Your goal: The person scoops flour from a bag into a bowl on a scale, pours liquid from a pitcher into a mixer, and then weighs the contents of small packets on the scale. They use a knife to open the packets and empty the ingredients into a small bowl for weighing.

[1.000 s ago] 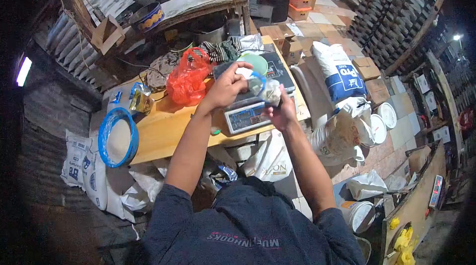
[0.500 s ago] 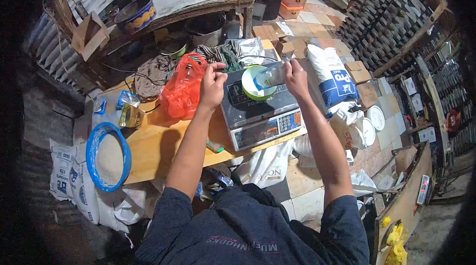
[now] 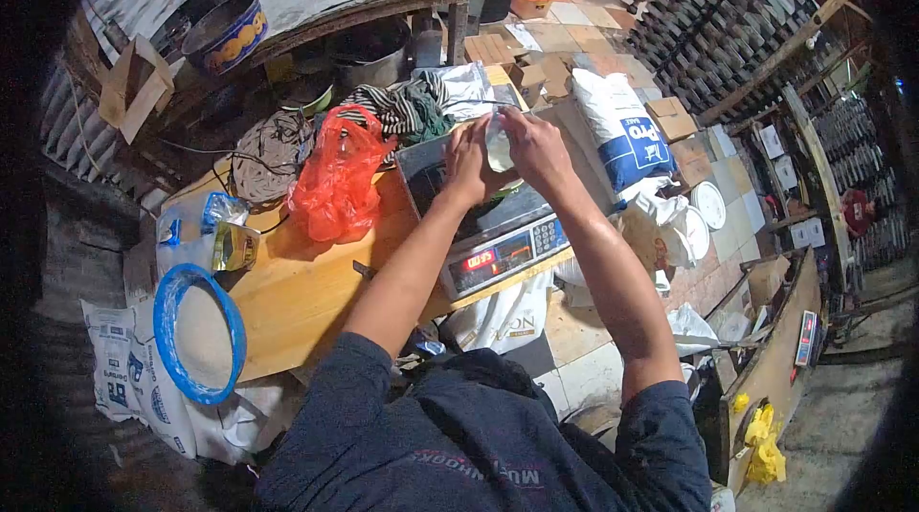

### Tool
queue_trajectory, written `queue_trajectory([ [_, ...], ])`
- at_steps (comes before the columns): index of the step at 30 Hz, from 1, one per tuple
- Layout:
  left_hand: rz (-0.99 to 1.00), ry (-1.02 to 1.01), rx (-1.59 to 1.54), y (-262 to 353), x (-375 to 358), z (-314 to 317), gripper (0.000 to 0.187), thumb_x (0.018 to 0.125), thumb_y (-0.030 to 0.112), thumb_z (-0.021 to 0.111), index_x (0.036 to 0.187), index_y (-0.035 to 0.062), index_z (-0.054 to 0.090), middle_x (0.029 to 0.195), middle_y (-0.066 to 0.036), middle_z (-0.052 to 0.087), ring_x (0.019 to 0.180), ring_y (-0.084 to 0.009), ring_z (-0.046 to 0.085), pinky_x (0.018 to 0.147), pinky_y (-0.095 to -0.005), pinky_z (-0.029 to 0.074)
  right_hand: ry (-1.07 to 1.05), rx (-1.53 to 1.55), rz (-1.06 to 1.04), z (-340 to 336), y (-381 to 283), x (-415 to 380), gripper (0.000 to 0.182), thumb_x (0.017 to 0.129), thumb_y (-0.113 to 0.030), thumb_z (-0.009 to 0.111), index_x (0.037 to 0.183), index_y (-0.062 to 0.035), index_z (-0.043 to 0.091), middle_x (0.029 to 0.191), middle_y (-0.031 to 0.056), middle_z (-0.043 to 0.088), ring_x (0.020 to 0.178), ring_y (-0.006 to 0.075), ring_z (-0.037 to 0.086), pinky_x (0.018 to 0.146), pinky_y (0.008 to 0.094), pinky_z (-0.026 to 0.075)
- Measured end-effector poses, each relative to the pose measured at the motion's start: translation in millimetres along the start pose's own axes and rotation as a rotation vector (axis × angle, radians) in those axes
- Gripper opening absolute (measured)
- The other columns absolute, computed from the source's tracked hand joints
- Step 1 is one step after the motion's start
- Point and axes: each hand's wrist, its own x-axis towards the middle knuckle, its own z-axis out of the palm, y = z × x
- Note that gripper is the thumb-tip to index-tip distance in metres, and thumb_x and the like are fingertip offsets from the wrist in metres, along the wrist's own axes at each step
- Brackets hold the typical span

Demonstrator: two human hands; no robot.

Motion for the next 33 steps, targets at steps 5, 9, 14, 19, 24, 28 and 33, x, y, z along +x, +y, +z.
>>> queue_trajectory([
  [5, -0.192, -0.156, 0.102, 2.6, 12.3, 7.4, 0.077, 0.074, 0.052, 0.069, 0.131, 0.0070, 0.043, 0.120, -0.021, 0.057, 0.116, -0.0347, 0.052, 0.098, -0.0514, 0.030, 0.188, 0.065, 0.102, -18.3, -14.4, 2.9, 0.050, 0.089, -0.013, 0.059, 0.137, -0.0094, 0.045, 0.105, 0.0260, 0.063, 0.096, 0.0415, 0.063, 0.079, 0.0439, 0.051],
  [9, -0.233, -0.094, 0.097, 4.1, 15.2, 11.1, 0.074, 0.077, 0.057, 0.063, 0.125, 0.0016, 0.047, 0.110, -0.025, 0.061, 0.107, -0.0373, 0.058, 0.095, -0.0522, 0.032, 0.076, 0.122, 0.133, -28.8, -20.5, -12.6, 0.062, 0.086, -0.008, 0.058, 0.144, -0.0117, 0.035, 0.121, 0.0250, 0.057, 0.102, 0.0413, 0.061, 0.085, 0.0440, 0.049],
  [14, -0.187, -0.014, 0.116, 11.1, 16.5, 12.9, 0.067, 0.075, 0.050, 0.068, 0.119, 0.0018, 0.049, 0.105, -0.022, 0.063, 0.099, -0.0368, 0.061, 0.087, -0.0515, 0.038, 0.196, 0.171, 0.134, -22.0, -15.1, -21.4, 0.053, 0.087, -0.002, 0.057, 0.137, -0.0093, 0.045, 0.109, 0.0241, 0.063, 0.081, 0.0377, 0.066, 0.069, 0.0387, 0.052],
  [19, -0.114, 0.121, 0.128, 11.6, 12.7, 19.6, 0.065, 0.071, 0.048, 0.071, 0.114, 0.0030, 0.051, 0.101, -0.019, 0.065, 0.096, -0.0364, 0.062, 0.084, -0.0512, 0.040, 0.246, 0.083, 0.062, -25.2, -9.7, -20.2, 0.018, 0.089, -0.006, 0.060, 0.107, -0.0025, 0.060, 0.084, 0.0174, 0.066, 0.069, 0.0303, 0.065, 0.062, 0.0353, 0.050],
  [24, -0.253, -0.085, 0.101, 13.2, 9.7, 16.9, 0.076, 0.071, 0.054, 0.069, 0.125, 0.0063, 0.046, 0.116, -0.017, 0.059, 0.117, -0.0316, 0.049, 0.099, -0.0557, 0.023, 0.354, -0.052, -0.004, -28.1, -6.2, -17.5, 0.005, 0.090, -0.006, 0.060, 0.092, -0.0014, 0.061, 0.075, 0.0138, 0.065, 0.067, 0.0275, 0.066, 0.058, 0.0348, 0.049],
  [28, -0.218, -0.026, 0.153, 12.2, 2.8, 18.3, 0.075, 0.071, 0.055, 0.068, 0.125, 0.0071, 0.047, 0.115, -0.014, 0.060, 0.117, -0.0305, 0.050, 0.099, -0.0545, 0.024, 0.261, 0.026, 0.170, -35.5, -14.5, -16.2, 0.004, 0.087, -0.005, 0.063, 0.087, -0.0014, 0.061, 0.070, 0.0133, 0.064, 0.065, 0.0204, 0.065, 0.056, 0.0328, 0.048],
  [33, -0.177, 0.057, 0.172, 14.0, -1.2, 15.9, 0.071, 0.067, 0.049, 0.072, 0.120, 0.0075, 0.050, 0.111, -0.013, 0.062, 0.110, -0.0325, 0.054, 0.095, -0.0531, 0.029, 0.242, 0.218, 0.150, -32.6, -20.1, -16.7, 0.006, 0.085, -0.004, 0.066, 0.087, -0.0017, 0.061, 0.066, 0.0089, 0.063, 0.060, 0.0118, 0.062, 0.055, 0.0279, 0.047],
])
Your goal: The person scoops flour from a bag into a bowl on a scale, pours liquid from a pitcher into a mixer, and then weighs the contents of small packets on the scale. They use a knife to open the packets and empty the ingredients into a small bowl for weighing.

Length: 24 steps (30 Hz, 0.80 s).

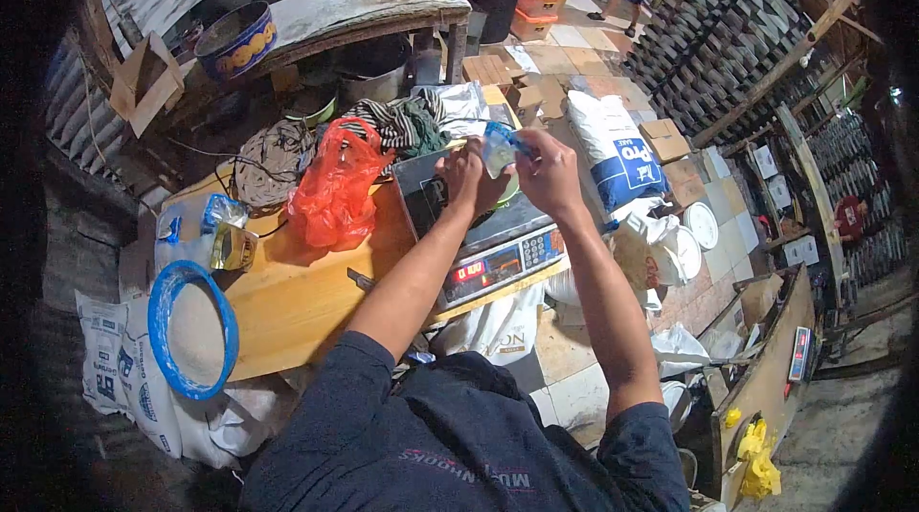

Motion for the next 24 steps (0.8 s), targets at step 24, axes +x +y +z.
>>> queue_trajectory([
  [24, -0.274, -0.169, -0.075, -32.4, -11.7, -29.3, 0.039, 0.079, 0.046, 0.070, 0.094, 0.0105, 0.071, 0.119, -0.010, 0.056, 0.117, -0.0302, 0.044, 0.099, -0.0478, 0.032, -0.035, 0.558, 0.528, 11.8, 54.7, -38.8, 0.016, 0.084, -0.004, 0.067, 0.097, 0.0052, 0.068, 0.072, 0.0070, 0.068, 0.066, 0.0095, 0.064, 0.057, 0.0264, 0.055],
])
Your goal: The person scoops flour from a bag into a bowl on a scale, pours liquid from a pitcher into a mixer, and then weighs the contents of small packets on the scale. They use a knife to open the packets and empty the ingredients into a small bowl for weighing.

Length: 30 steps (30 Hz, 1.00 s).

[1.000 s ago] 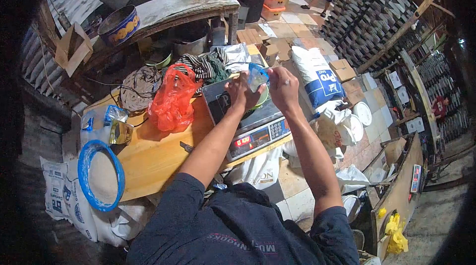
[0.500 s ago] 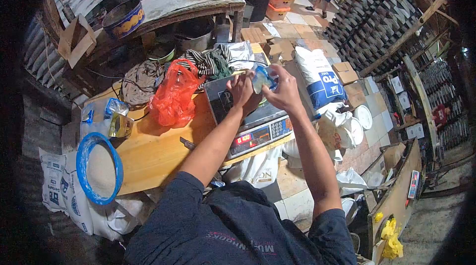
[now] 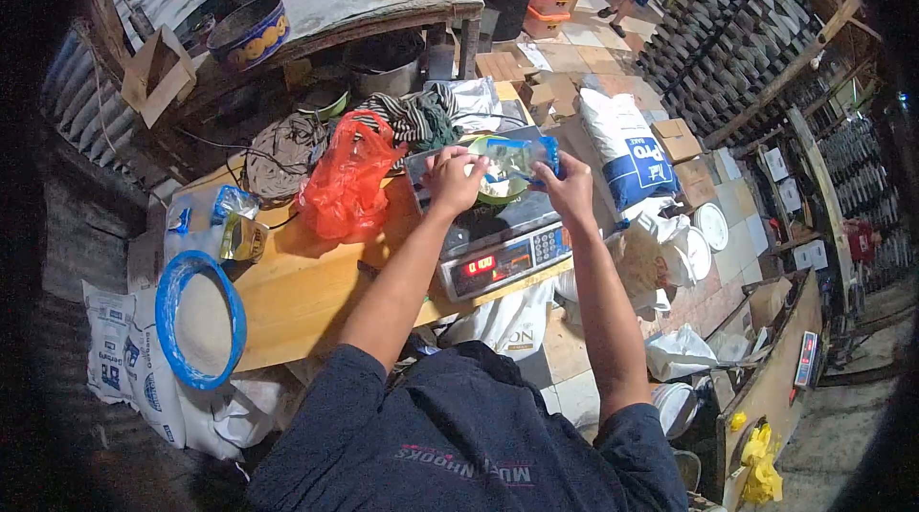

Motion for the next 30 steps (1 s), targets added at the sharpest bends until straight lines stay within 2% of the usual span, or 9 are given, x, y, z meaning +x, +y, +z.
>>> queue_trajectory([
  [1, 0.022, 0.085, 0.007, -1.4, -0.4, 3.0, 0.033, 0.080, 0.045, 0.070, 0.083, 0.0124, 0.073, 0.115, -0.005, 0.060, 0.111, -0.0289, 0.049, 0.096, -0.0437, 0.034, 0.004, 0.000, -0.031, -1.2, 5.4, 0.7, 0.018, 0.084, -0.005, 0.070, 0.098, 0.0060, 0.068, 0.072, 0.0074, 0.067, 0.066, 0.0094, 0.063, 0.054, 0.0259, 0.053],
  [7, 0.210, 0.272, -0.028, -8.8, 5.8, 7.9, 0.027, 0.080, 0.042, 0.071, 0.082, 0.0145, 0.073, 0.091, -0.004, 0.068, 0.098, -0.0263, 0.055, 0.089, -0.0402, 0.038, -0.034, -0.380, -0.061, -6.1, 2.6, 4.6, 0.032, 0.077, -0.008, 0.077, 0.106, -0.0002, 0.066, 0.077, 0.0036, 0.065, 0.062, 0.0063, 0.057, 0.049, 0.0240, 0.050],
  [10, 0.163, 0.153, -0.112, -2.7, 6.8, 6.5, 0.027, 0.081, 0.040, 0.071, 0.083, 0.0131, 0.073, 0.086, -0.005, 0.070, 0.095, -0.0249, 0.055, 0.087, -0.0394, 0.039, -0.078, -0.354, 0.070, 2.0, -23.9, -3.4, 0.041, 0.073, -0.007, 0.078, 0.111, 0.0000, 0.065, 0.076, 0.0036, 0.066, 0.061, 0.0062, 0.056, 0.047, 0.0232, 0.046],
  [11, 0.177, 0.161, -0.129, -1.5, 5.6, 4.8, 0.026, 0.082, 0.039, 0.069, 0.087, 0.0138, 0.073, 0.081, -0.003, 0.071, 0.092, -0.0240, 0.056, 0.088, -0.0432, 0.037, -0.062, -0.366, 0.090, -3.0, -13.7, 2.7, 0.035, 0.068, -0.013, 0.080, 0.101, -0.0035, 0.072, 0.068, 0.0046, 0.067, 0.056, 0.0075, 0.058, 0.052, 0.0272, 0.048],
  [15, 0.094, 0.103, -0.005, 13.5, -2.5, -5.2, 0.024, 0.083, 0.039, 0.067, 0.091, 0.0167, 0.073, 0.083, -0.001, 0.071, 0.091, -0.0239, 0.057, 0.087, -0.0483, 0.032, 0.129, -0.522, -0.154, 4.5, 1.2, 8.3, 0.020, 0.069, -0.011, 0.077, 0.088, -0.0064, 0.075, 0.068, 0.0121, 0.068, 0.060, 0.0113, 0.065, 0.059, 0.0327, 0.051],
  [18, 0.101, 0.106, 0.013, 11.5, -0.8, 2.6, 0.024, 0.084, 0.039, 0.067, 0.093, 0.0181, 0.073, 0.085, 0.000, 0.071, 0.093, -0.0239, 0.057, 0.086, -0.0498, 0.030, 0.075, -0.555, -0.101, 8.5, -0.2, 5.4, 0.013, 0.074, -0.006, 0.075, 0.085, -0.0010, 0.072, 0.073, 0.0040, 0.070, 0.067, 0.0064, 0.062, 0.062, 0.0254, 0.050],
  [22, 0.129, 0.096, 0.020, 11.7, -0.8, -1.8, 0.024, 0.084, 0.039, 0.066, 0.095, 0.0185, 0.073, 0.088, 0.001, 0.071, 0.095, -0.0243, 0.058, 0.086, -0.0495, 0.030, -0.041, -0.457, 0.012, 3.9, 2.1, 7.9, 0.009, 0.074, -0.007, 0.075, 0.079, -0.0008, 0.071, 0.068, 0.0059, 0.069, 0.062, 0.0076, 0.062, 0.057, 0.0283, 0.049],
  [25, 0.156, 0.105, 0.030, 17.3, -2.9, -5.8, 0.024, 0.086, 0.037, 0.064, 0.098, 0.0183, 0.073, 0.092, -0.001, 0.070, 0.095, -0.0253, 0.058, 0.086, -0.0491, 0.032, 0.092, -0.667, -0.157, 8.4, -12.6, 3.1, 0.022, 0.070, -0.015, 0.074, 0.084, 0.0018, 0.070, 0.073, 0.0214, 0.067, 0.061, 0.0292, 0.068, 0.062, 0.0378, 0.052],
  [30, 0.198, 0.138, -0.020, 7.4, -4.0, -13.6, 0.021, 0.088, 0.030, 0.061, 0.100, 0.0171, 0.072, 0.097, -0.006, 0.069, 0.094, -0.0277, 0.059, 0.087, -0.0448, 0.039, 0.044, -0.708, -0.165, 11.1, -3.7, 5.3, 0.027, 0.070, -0.011, 0.072, 0.094, 0.0011, 0.069, 0.074, 0.0230, 0.065, 0.064, 0.0324, 0.068, 0.062, 0.0401, 0.051],
])
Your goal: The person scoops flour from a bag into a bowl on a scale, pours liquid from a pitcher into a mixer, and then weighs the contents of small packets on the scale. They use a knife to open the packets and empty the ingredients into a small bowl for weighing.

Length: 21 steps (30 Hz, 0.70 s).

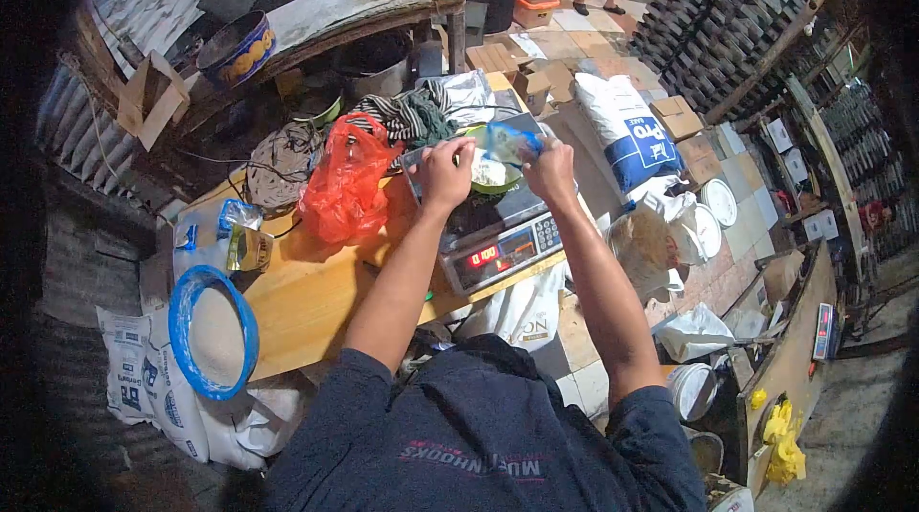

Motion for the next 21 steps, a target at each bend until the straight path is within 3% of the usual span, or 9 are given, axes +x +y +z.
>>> queue_trajectory([
  [6, 0.110, 0.159, -0.162, -53.1, -13.9, -30.3, 0.014, 0.088, 0.018, 0.062, 0.094, 0.0084, 0.071, 0.089, -0.010, 0.069, 0.084, -0.0243, 0.064, 0.077, -0.0348, 0.049, 0.067, -0.098, -0.060, 6.3, -1.2, 0.4, 0.027, 0.069, -0.008, 0.073, 0.095, -0.0009, 0.069, 0.075, 0.0227, 0.065, 0.073, 0.0358, 0.067, 0.065, 0.0388, 0.051],
  [8, -0.039, 0.140, -0.209, -71.5, -21.1, -57.8, 0.015, 0.087, 0.022, 0.061, 0.091, 0.0117, 0.071, 0.084, -0.011, 0.067, 0.082, -0.0286, 0.062, 0.076, -0.0387, 0.047, 0.105, -0.083, -0.094, 7.2, 0.8, 1.4, 0.024, 0.071, -0.010, 0.073, 0.093, -0.0016, 0.069, 0.074, 0.0226, 0.064, 0.071, 0.0363, 0.066, 0.063, 0.0379, 0.051],
  [10, 0.006, 0.283, -0.208, -91.5, -26.6, -93.1, 0.016, 0.090, 0.020, 0.061, 0.092, 0.0060, 0.070, 0.084, -0.009, 0.068, 0.080, -0.0224, 0.065, 0.074, -0.0335, 0.050, 0.164, -0.088, -0.208, 9.5, -0.2, 3.5, 0.020, 0.075, -0.013, 0.073, 0.091, -0.0022, 0.069, 0.072, 0.0226, 0.064, 0.068, 0.0364, 0.066, 0.060, 0.0371, 0.050],
  [12, -0.031, 0.367, -0.229, -134.5, -34.1, -127.3, 0.016, 0.091, 0.018, 0.062, 0.094, 0.0037, 0.068, 0.085, -0.008, 0.068, 0.078, -0.0196, 0.065, 0.076, -0.0316, 0.050, 0.230, 0.141, -0.083, 6.2, -37.3, -5.7, 0.016, 0.081, -0.016, 0.070, 0.084, -0.0011, 0.067, 0.069, 0.0222, 0.062, 0.063, 0.0363, 0.064, 0.056, 0.0371, 0.049],
  [13, -0.094, 0.435, -0.207, -144.3, -38.6, -151.3, 0.016, 0.091, 0.018, 0.062, 0.094, 0.0029, 0.068, 0.085, -0.007, 0.069, 0.078, -0.0161, 0.064, 0.075, -0.0299, 0.050, 0.282, -0.036, -0.228, 16.5, -30.2, -5.7, 0.017, 0.084, -0.017, 0.068, 0.078, -0.0009, 0.063, 0.062, 0.0197, 0.060, 0.058, 0.0364, 0.062, 0.056, 0.0386, 0.048],
  [16, -0.159, 0.650, -0.014, -175.8, -55.6, -225.4, 0.015, 0.092, 0.016, 0.062, 0.095, 0.0024, 0.066, 0.082, -0.004, 0.067, 0.073, -0.0110, 0.060, 0.070, -0.0266, 0.047, 0.190, 0.178, -0.522, 46.6, -79.5, -48.2, 0.020, 0.077, -0.008, 0.068, 0.095, -0.0053, 0.062, 0.081, 0.0174, 0.063, 0.072, 0.0363, 0.062, 0.057, 0.0404, 0.049],
  [18, -0.202, 0.815, -0.129, -209.6, -65.0, -264.4, 0.012, 0.091, 0.014, 0.061, 0.095, 0.0035, 0.064, 0.083, -0.003, 0.065, 0.074, -0.0111, 0.058, 0.071, -0.0265, 0.046, -0.138, 0.232, -0.735, 86.6, -91.5, -84.9, 0.039, 0.071, -0.003, 0.066, 0.109, -0.0091, 0.059, 0.092, 0.0156, 0.060, 0.079, 0.0359, 0.062, 0.060, 0.0422, 0.051],
  [20, -0.154, 1.000, 0.029, -217.7, -69.2, -301.4, 0.006, 0.085, 0.009, 0.063, 0.089, 0.0035, 0.063, 0.077, -0.005, 0.064, 0.069, -0.0157, 0.057, 0.066, -0.0294, 0.046, -0.518, 0.162, -0.735, 118.7, -108.2, -127.1, 0.046, 0.070, -0.002, 0.064, 0.114, -0.0110, 0.058, 0.093, 0.0134, 0.056, 0.079, 0.0345, 0.062, 0.064, 0.0432, 0.053],
  [21, -0.146, 1.042, 0.089, -215.7, -72.0, -316.5, 0.007, 0.084, 0.009, 0.063, 0.089, 0.0039, 0.063, 0.076, -0.005, 0.064, 0.068, -0.0162, 0.057, 0.066, -0.0300, 0.046, -0.557, 0.129, -0.737, 141.8, -107.1, -141.4, 0.049, 0.070, -0.003, 0.064, 0.118, -0.0121, 0.056, 0.097, 0.0136, 0.054, 0.079, 0.0343, 0.061, 0.064, 0.0436, 0.053],
])
